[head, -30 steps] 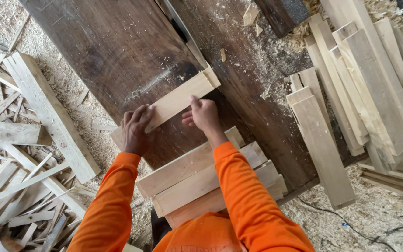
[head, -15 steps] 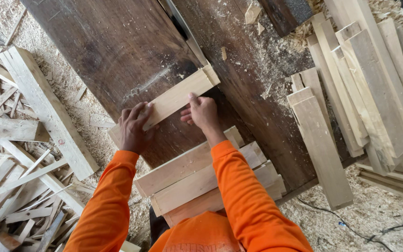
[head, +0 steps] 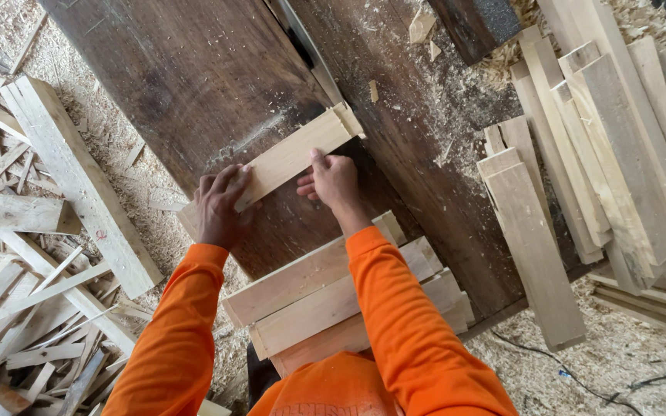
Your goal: The person uses a saw to cut multiple small rectangular wood blocks, handling them one at a time and placing the finished pieces in a pile.
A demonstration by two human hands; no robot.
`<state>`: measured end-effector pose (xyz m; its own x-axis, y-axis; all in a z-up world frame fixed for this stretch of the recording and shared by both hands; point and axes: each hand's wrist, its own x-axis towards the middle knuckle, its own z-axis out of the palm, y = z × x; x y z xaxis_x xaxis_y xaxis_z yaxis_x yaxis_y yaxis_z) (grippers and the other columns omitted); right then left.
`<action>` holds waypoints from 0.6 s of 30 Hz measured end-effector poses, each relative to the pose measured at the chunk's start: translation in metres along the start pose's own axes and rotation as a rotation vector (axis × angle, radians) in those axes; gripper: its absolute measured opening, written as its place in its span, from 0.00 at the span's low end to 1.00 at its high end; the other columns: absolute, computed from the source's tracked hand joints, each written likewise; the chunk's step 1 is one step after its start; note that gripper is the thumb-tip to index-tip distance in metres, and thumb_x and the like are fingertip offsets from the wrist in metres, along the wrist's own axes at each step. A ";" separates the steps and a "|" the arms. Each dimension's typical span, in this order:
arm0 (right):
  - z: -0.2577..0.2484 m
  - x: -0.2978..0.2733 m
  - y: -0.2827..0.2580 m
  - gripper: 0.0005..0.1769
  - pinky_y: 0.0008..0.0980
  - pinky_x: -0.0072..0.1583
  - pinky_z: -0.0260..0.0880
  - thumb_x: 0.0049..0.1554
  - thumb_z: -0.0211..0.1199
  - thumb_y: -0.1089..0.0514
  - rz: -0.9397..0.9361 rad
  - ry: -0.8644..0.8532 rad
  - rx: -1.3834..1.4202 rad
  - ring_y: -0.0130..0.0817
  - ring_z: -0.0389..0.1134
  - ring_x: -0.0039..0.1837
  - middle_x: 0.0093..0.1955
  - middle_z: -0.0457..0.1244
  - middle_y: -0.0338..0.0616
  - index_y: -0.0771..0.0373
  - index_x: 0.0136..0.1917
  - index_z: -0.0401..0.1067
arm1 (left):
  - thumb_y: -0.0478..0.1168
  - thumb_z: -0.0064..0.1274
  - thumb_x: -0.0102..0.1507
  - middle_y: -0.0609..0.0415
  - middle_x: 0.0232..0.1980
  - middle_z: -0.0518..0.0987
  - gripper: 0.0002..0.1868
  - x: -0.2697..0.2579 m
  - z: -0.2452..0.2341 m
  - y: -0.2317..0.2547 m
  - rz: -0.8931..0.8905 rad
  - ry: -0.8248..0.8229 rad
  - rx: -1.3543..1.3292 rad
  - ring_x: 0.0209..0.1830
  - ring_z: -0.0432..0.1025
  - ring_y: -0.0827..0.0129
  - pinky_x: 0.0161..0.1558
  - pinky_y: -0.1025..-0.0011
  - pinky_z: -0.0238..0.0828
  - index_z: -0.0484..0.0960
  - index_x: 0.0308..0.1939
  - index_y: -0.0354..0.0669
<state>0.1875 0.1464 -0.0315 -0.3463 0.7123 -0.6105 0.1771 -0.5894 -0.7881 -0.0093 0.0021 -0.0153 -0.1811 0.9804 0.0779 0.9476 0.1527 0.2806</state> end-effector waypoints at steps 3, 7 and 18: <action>0.000 0.000 -0.005 0.27 0.26 0.30 0.71 0.67 0.49 0.45 -0.012 0.007 -0.047 0.34 0.75 0.32 0.36 0.72 0.52 0.73 0.46 0.74 | 0.46 0.71 0.53 0.54 0.70 0.75 0.39 0.004 0.000 -0.002 0.003 0.008 0.002 0.61 0.66 0.56 0.66 0.58 0.63 0.78 0.69 0.53; 0.004 0.004 -0.007 0.28 0.27 0.31 0.71 0.67 0.50 0.45 -0.024 0.003 -0.019 0.35 0.75 0.32 0.36 0.72 0.53 0.75 0.45 0.73 | 0.45 0.71 0.53 0.53 0.70 0.75 0.39 0.008 -0.003 -0.004 -0.005 0.004 0.011 0.60 0.65 0.55 0.65 0.58 0.63 0.78 0.69 0.52; 0.013 0.022 -0.011 0.28 0.28 0.30 0.71 0.67 0.50 0.45 -0.015 -0.003 -0.007 0.37 0.75 0.32 0.37 0.72 0.54 0.75 0.45 0.73 | 0.44 0.71 0.52 0.54 0.69 0.75 0.39 0.018 -0.008 -0.010 -0.021 0.015 -0.030 0.62 0.65 0.54 0.67 0.56 0.60 0.78 0.69 0.52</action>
<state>0.1662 0.1637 -0.0356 -0.3516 0.7196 -0.5988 0.1783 -0.5764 -0.7975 -0.0244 0.0168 -0.0090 -0.2047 0.9751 0.0858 0.9352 0.1689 0.3112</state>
